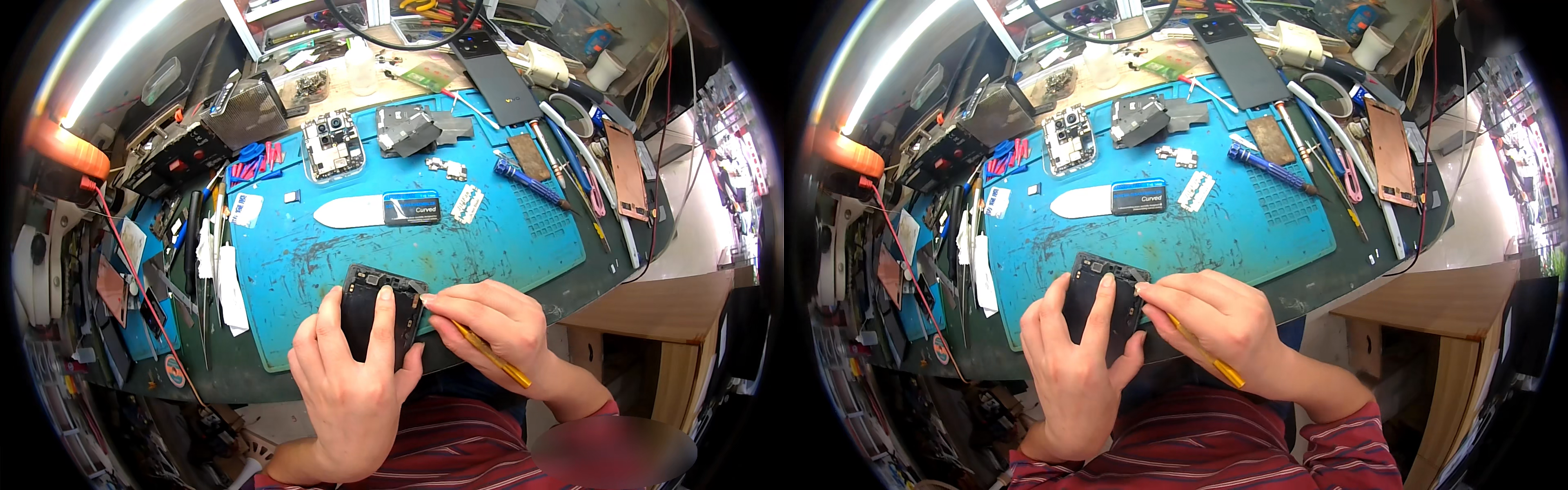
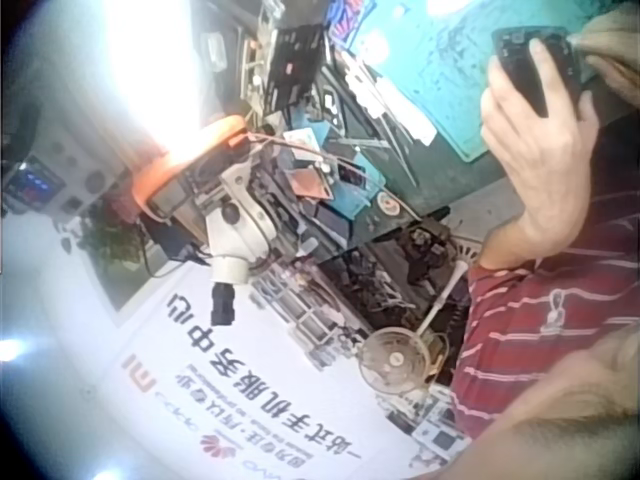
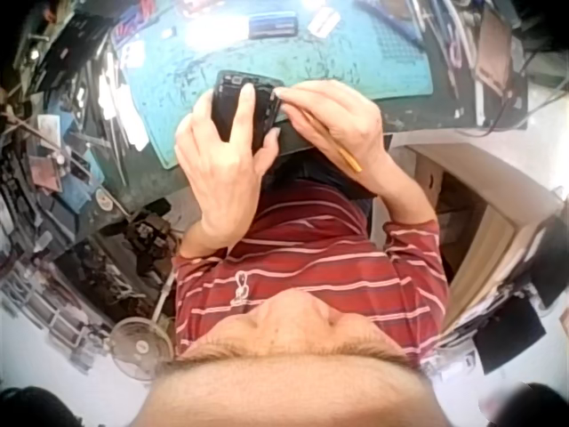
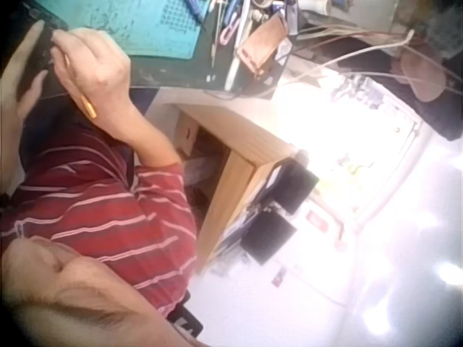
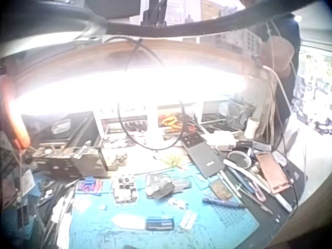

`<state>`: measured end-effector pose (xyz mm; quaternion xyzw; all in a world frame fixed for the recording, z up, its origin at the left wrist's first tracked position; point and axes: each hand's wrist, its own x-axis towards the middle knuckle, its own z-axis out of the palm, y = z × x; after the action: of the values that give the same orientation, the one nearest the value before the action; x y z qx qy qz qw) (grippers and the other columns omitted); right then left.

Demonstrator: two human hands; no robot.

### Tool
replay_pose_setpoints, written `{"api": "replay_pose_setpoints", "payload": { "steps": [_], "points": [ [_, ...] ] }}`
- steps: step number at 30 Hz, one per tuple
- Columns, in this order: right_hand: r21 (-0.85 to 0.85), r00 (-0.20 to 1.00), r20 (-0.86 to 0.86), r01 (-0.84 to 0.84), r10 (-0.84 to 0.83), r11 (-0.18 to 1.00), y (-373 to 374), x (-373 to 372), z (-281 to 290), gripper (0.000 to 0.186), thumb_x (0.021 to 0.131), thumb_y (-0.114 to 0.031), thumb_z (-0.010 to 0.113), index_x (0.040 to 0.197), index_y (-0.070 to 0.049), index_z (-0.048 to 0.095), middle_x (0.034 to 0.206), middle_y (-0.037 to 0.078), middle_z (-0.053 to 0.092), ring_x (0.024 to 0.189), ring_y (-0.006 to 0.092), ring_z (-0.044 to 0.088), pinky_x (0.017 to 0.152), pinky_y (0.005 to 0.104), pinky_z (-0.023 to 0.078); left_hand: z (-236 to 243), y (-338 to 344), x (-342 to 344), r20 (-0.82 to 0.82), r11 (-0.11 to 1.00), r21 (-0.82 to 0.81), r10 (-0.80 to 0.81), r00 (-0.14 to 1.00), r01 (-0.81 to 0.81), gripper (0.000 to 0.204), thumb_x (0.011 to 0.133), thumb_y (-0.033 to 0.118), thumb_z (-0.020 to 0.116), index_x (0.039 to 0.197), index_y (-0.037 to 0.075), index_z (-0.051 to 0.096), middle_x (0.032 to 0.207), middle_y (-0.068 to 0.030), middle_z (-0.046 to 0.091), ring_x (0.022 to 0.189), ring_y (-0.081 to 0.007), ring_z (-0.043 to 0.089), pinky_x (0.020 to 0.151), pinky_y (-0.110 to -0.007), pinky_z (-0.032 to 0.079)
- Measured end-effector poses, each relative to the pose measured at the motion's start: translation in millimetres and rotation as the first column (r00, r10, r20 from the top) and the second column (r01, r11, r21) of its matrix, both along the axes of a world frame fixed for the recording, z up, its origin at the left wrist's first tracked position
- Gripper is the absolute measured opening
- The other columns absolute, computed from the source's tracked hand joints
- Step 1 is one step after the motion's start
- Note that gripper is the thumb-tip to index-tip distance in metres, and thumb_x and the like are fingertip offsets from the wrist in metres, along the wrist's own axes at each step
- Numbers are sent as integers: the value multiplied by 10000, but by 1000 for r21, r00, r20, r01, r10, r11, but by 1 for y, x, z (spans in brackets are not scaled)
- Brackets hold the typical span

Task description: The person uses a small brush and a screwdriver to clean and adjust components on a disassembled smartphone. They repeatedly wipe the back panel and internal areas, then use a screwdriver to manipulate small parts on the device.

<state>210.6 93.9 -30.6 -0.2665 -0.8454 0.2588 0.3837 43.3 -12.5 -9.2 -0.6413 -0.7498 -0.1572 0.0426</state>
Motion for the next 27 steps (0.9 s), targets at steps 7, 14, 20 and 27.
{"api": "replay_pose_setpoints", "payload": {
  "steps": [7, 14, 20, 27],
  "points": [
    [-26, 1000, 17, -21, 21, 999, 1, -5, 3, 324, 856, 24, 855, 1167, -32, 781, 969, 103, 779, 793, 269, 749, 691, 345, 606, -2, -1, -2, 23, 1000, 2, 0, 1000, 0, 714, 698, 293, 931, 1383, 209, 749, 1442, -204, 575, 1206, -378, 573, 963, -499, 498],
    [-60, 999, 34, -25, 27, 998, 2, -1, 4, 299, 876, 3, 852, 1165, -32, 783, 1025, 116, 780, 851, 276, 753, 712, 362, 604, -1, -1, -1, 32, 1000, 8, 0, 999, 0, 717, 700, 294, 928, 1388, 208, 744, 1441, -200, 574, 1211, -376, 575, 964, -501, 494],
    [-79, 999, 43, -21, 24, 997, 2, -2, 4, 283, 887, -21, 855, 1161, -37, 788, 1035, 116, 778, 859, 285, 746, 731, 368, 601, -2, 0, -1, 38, 1000, 10, -3, 999, 3, 716, 706, 295, 923, 1393, 207, 739, 1440, -202, 574, 1210, -376, 575, 964, -499, 492],
    [-101, 998, 51, -37, 43, 994, 3, -2, 4, 282, 900, -31, 849, 1174, -46, 789, 1035, 109, 775, 872, 289, 745, 741, 365, 600, -2, -1, -1, 38, 1000, 15, -4, 999, 3, 713, 711, 297, 922, 1394, 211, 739, 1441, -201, 575, 1208, -372, 575, 958, -495, 492]
  ]
}}
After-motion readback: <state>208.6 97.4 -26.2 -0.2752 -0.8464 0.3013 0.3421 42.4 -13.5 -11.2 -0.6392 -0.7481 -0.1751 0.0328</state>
